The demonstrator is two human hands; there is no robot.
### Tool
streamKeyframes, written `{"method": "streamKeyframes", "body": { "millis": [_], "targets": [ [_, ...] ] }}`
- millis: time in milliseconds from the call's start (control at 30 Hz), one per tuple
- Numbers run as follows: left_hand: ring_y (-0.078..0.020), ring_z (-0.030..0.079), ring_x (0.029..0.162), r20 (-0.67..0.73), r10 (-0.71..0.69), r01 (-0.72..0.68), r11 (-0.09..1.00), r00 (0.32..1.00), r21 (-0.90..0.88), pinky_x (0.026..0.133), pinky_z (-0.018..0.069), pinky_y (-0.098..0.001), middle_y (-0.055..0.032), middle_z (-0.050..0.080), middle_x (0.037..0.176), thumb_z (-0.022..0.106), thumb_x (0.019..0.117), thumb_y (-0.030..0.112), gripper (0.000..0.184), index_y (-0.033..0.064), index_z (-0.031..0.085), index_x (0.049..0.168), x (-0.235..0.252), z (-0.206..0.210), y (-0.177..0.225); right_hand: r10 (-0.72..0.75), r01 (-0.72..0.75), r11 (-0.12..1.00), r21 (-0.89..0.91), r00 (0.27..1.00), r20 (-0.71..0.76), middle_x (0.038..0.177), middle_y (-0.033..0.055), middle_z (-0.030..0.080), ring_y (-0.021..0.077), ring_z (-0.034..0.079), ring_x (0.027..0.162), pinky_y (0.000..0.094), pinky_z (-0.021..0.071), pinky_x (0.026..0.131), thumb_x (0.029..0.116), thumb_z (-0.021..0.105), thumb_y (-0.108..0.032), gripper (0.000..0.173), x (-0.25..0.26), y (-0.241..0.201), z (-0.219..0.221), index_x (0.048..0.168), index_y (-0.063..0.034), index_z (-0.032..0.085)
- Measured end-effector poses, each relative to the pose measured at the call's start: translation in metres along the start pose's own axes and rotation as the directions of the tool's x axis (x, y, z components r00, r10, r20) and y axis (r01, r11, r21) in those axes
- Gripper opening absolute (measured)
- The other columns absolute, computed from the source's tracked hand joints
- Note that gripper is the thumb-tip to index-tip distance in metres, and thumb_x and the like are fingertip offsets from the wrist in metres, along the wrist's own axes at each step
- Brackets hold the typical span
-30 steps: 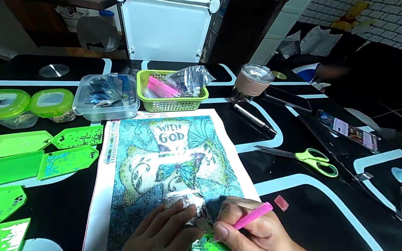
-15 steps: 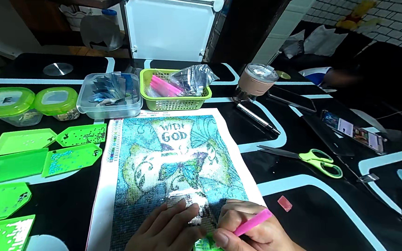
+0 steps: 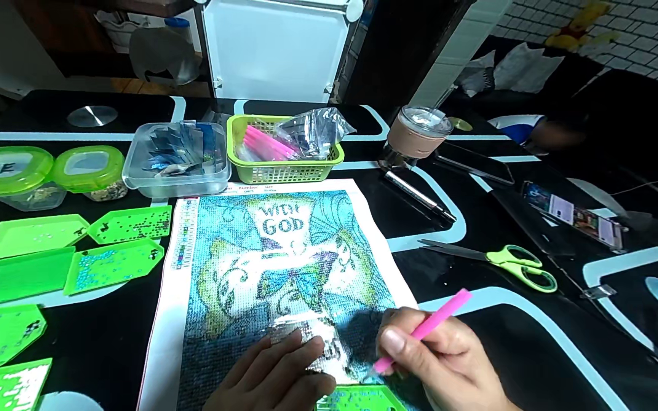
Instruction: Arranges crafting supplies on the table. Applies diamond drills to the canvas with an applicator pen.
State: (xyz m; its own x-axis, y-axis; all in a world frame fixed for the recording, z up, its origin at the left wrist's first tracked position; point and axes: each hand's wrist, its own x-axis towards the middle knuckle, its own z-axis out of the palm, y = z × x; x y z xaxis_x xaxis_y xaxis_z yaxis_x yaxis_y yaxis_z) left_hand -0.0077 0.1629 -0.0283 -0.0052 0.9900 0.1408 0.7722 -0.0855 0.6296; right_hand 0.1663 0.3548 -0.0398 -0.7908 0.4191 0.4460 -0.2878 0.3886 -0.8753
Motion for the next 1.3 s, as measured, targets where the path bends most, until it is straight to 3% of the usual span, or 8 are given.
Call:
{"method": "streamKeyframes", "body": {
  "millis": [133, 633, 867, 967, 1067, 1133, 1300],
  "targets": [
    [-0.0342, 0.052, 0.140, 0.020, 0.004, -0.004, 1.000, 1.000, -0.011, 0.117, 0.0363, -0.0511, -0.0136, 0.060, 0.146, 0.070, 0.0952, 0.040, 0.042, 0.0096, 0.070, 0.125, 0.000, -0.001, 0.000, 0.055, -0.073, 0.994, -0.079, 0.976, -0.208, 0.078, -0.0077, 0.069, -0.0036, 0.064, 0.069, 0.0124, 0.0534, 0.061, 0.1076, 0.055, -0.021, 0.023, 0.001, 0.008, -0.005, 0.092, -0.0121, 0.068],
    [-0.0341, 0.052, 0.141, 0.024, 0.001, -0.001, 1.000, 1.000, -0.005, 0.118, 0.0358, -0.0511, -0.0138, 0.060, 0.146, 0.070, 0.0954, 0.041, 0.043, 0.0098, 0.070, 0.125, -0.001, -0.002, 0.001, 0.027, -0.075, 0.973, -0.220, 0.976, -0.215, 0.074, -0.0059, 0.064, -0.0036, 0.061, 0.066, 0.0117, 0.0509, 0.060, 0.1069, 0.054, -0.018, 0.025, 0.001, 0.016, -0.003, 0.087, -0.0084, 0.066],
    [-0.0341, 0.052, 0.140, 0.028, -0.006, 0.006, 1.000, 1.000, -0.006, 0.118, 0.0355, -0.0512, -0.0138, 0.060, 0.146, 0.070, 0.0952, 0.040, 0.043, 0.0097, 0.070, 0.125, 0.000, -0.003, 0.001, -0.043, -0.022, 0.911, -0.411, 0.988, -0.148, 0.072, -0.0016, 0.063, -0.0035, 0.059, 0.066, 0.0115, 0.0492, 0.060, 0.1083, 0.053, -0.023, 0.030, 0.001, 0.014, -0.004, 0.088, -0.0046, 0.065],
    [-0.0336, 0.052, 0.141, 0.025, -0.005, 0.005, 1.000, 1.000, -0.007, 0.118, 0.0354, -0.0508, -0.0137, 0.060, 0.147, 0.070, 0.0954, 0.041, 0.043, 0.0099, 0.070, 0.125, -0.001, -0.003, 0.001, -0.064, -0.006, 0.874, -0.486, 0.990, -0.127, 0.071, -0.0007, 0.062, 0.0000, 0.058, 0.066, 0.0169, 0.0482, 0.066, 0.1088, 0.052, -0.027, 0.032, 0.000, 0.013, -0.005, 0.087, -0.0067, 0.064],
    [-0.0336, 0.052, 0.140, 0.018, 0.000, 0.000, 1.000, 1.000, -0.007, 0.117, 0.0362, -0.0510, -0.0135, 0.060, 0.146, 0.070, 0.0954, 0.041, 0.043, 0.0097, 0.070, 0.125, -0.001, -0.002, 0.000, -0.084, 0.033, 0.927, -0.374, 0.989, -0.119, 0.074, -0.0024, 0.065, -0.0009, 0.061, 0.070, 0.0167, 0.0501, 0.069, 0.1091, 0.052, -0.026, 0.029, 0.000, 0.010, -0.005, 0.091, -0.0079, 0.065],
    [-0.0334, 0.052, 0.140, 0.014, -0.005, 0.005, 1.000, 1.000, -0.010, 0.117, 0.0363, -0.0509, -0.0131, 0.060, 0.146, 0.070, 0.0952, 0.041, 0.043, 0.0099, 0.071, 0.125, -0.001, -0.002, 0.001, -0.105, 0.090, 0.957, -0.275, 0.994, -0.041, 0.078, -0.0011, 0.066, -0.0001, 0.063, 0.074, 0.0170, 0.0517, 0.072, 0.1092, 0.052, -0.027, 0.027, 0.000, 0.005, -0.003, 0.094, -0.0084, 0.064],
    [-0.0331, 0.053, 0.139, -0.007, -0.008, 0.008, 1.000, 1.000, -0.011, 0.117, 0.0376, -0.0508, -0.0125, 0.062, 0.145, 0.071, 0.0946, 0.040, 0.041, 0.0112, 0.071, 0.124, -0.001, 0.000, 0.001, -0.141, 0.173, 0.963, -0.207, 0.977, 0.162, 0.073, 0.0051, 0.061, 0.0082, 0.057, 0.070, 0.0207, 0.0440, 0.073, 0.1072, 0.056, -0.021, 0.026, -0.002, 0.000, 0.008, 0.088, -0.0048, 0.063]
  ]
}}
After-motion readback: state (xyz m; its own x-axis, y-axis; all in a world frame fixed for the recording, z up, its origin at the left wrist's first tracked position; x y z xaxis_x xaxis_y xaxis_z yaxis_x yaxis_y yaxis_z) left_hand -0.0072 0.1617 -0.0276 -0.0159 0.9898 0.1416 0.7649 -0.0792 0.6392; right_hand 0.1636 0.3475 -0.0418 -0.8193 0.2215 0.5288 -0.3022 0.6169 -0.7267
